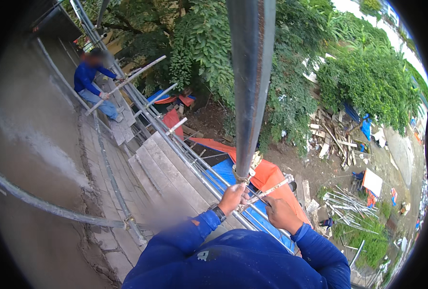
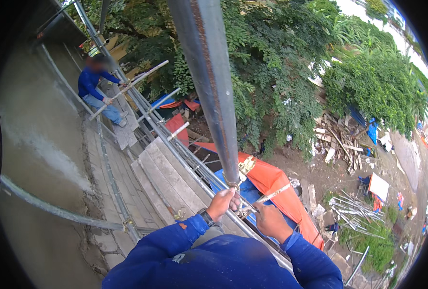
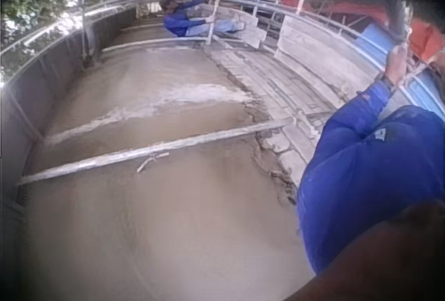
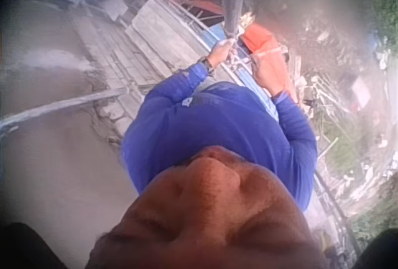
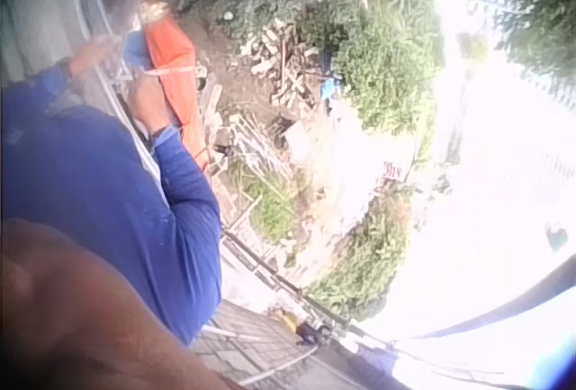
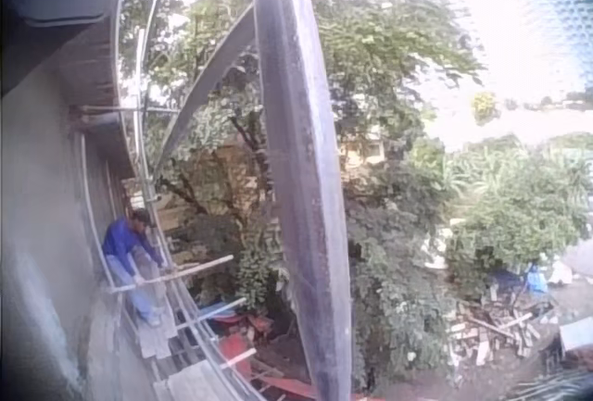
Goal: The person is assembling a metal scaffolding structure on a construction site. They lift a long metal pole, align it with a vertical support, and use a wrench to tighten a metal clamp. The person repeats this process for multiple poles, securing them to the frame.
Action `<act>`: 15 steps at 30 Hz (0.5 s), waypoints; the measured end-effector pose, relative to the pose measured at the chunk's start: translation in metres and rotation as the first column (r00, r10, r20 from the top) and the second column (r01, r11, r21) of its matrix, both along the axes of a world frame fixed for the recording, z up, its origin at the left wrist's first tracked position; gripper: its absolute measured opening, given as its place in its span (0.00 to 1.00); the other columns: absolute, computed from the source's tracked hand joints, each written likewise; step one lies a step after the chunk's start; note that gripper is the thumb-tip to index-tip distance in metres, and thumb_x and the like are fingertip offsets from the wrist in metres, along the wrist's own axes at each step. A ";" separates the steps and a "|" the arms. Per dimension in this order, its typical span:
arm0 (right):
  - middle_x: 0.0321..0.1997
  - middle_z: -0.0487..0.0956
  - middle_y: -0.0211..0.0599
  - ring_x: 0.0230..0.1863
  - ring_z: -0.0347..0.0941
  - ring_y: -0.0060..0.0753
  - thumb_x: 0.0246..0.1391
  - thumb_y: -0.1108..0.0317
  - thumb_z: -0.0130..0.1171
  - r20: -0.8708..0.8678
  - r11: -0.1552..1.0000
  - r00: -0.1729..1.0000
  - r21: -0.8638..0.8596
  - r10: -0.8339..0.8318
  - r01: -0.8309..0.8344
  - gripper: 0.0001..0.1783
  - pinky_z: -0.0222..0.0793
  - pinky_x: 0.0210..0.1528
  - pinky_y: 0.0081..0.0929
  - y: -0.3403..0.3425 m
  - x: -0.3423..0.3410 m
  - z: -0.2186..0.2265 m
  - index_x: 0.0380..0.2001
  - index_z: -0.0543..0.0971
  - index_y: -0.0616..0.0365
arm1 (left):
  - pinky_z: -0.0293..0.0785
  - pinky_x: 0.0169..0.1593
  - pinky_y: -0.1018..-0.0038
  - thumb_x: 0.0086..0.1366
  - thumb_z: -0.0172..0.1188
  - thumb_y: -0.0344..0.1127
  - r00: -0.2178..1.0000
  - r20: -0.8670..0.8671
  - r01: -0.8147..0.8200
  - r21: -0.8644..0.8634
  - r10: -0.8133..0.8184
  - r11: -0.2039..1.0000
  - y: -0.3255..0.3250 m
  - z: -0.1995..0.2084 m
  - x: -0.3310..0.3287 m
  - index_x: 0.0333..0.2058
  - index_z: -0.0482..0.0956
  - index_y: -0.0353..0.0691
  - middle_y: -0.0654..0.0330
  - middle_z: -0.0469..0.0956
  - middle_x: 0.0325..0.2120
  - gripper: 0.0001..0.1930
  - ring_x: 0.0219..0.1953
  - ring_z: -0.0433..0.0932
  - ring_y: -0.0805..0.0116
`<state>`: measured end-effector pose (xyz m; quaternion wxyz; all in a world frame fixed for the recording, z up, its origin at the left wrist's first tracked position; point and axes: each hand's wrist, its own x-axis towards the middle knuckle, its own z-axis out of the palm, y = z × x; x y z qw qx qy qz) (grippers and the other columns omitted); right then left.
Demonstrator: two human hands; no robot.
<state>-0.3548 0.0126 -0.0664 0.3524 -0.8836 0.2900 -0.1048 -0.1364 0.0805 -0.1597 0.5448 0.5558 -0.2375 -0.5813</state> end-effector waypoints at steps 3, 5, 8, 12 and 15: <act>0.30 0.80 0.63 0.33 0.79 0.65 0.55 0.74 0.50 -0.030 0.998 0.999 -0.061 0.013 -0.014 0.14 0.73 0.39 0.55 -0.004 0.009 0.031 0.43 0.79 0.65 | 0.75 0.30 0.79 0.78 0.46 0.53 0.996 -0.090 0.021 0.012 -0.020 1.000 -0.005 -0.001 0.003 0.41 0.75 0.32 0.60 0.77 0.27 0.25 0.22 0.75 0.76; 0.30 0.80 0.62 0.35 0.79 0.65 0.54 0.74 0.49 -0.115 0.996 0.993 -0.085 0.029 -0.038 0.14 0.73 0.40 0.55 -0.005 0.015 0.048 0.42 0.79 0.64 | 0.75 0.29 0.78 0.78 0.46 0.52 0.991 -0.136 -0.007 0.075 0.017 0.997 -0.006 0.006 0.002 0.41 0.75 0.32 0.59 0.78 0.27 0.24 0.23 0.76 0.75; 0.33 0.81 0.62 0.39 0.80 0.63 0.52 0.74 0.49 -0.349 0.992 0.935 -0.077 0.064 -0.096 0.13 0.72 0.43 0.56 -0.005 0.029 0.064 0.39 0.78 0.64 | 0.75 0.31 0.78 0.78 0.45 0.51 0.991 -0.131 -0.009 0.069 0.018 0.998 -0.004 0.002 0.005 0.45 0.74 0.35 0.59 0.78 0.30 0.22 0.25 0.76 0.75; 0.36 0.83 0.58 0.39 0.81 0.61 0.52 0.72 0.51 -0.408 0.986 0.904 -0.052 0.126 -0.161 0.14 0.74 0.43 0.54 -0.018 0.013 0.013 0.42 0.76 0.63 | 0.74 0.32 0.79 0.78 0.45 0.50 0.994 -0.103 0.038 0.038 -0.034 0.999 -0.007 0.011 0.001 0.44 0.74 0.34 0.60 0.77 0.29 0.22 0.25 0.74 0.76; 0.37 0.83 0.58 0.40 0.81 0.61 0.51 0.71 0.53 -0.440 0.989 0.887 0.022 0.142 -0.148 0.15 0.74 0.43 0.52 -0.023 0.019 0.010 0.43 0.76 0.63 | 0.74 0.32 0.79 0.78 0.45 0.50 0.996 -0.089 0.001 0.014 0.000 1.000 -0.006 0.015 -0.001 0.43 0.74 0.34 0.61 0.77 0.29 0.22 0.25 0.74 0.77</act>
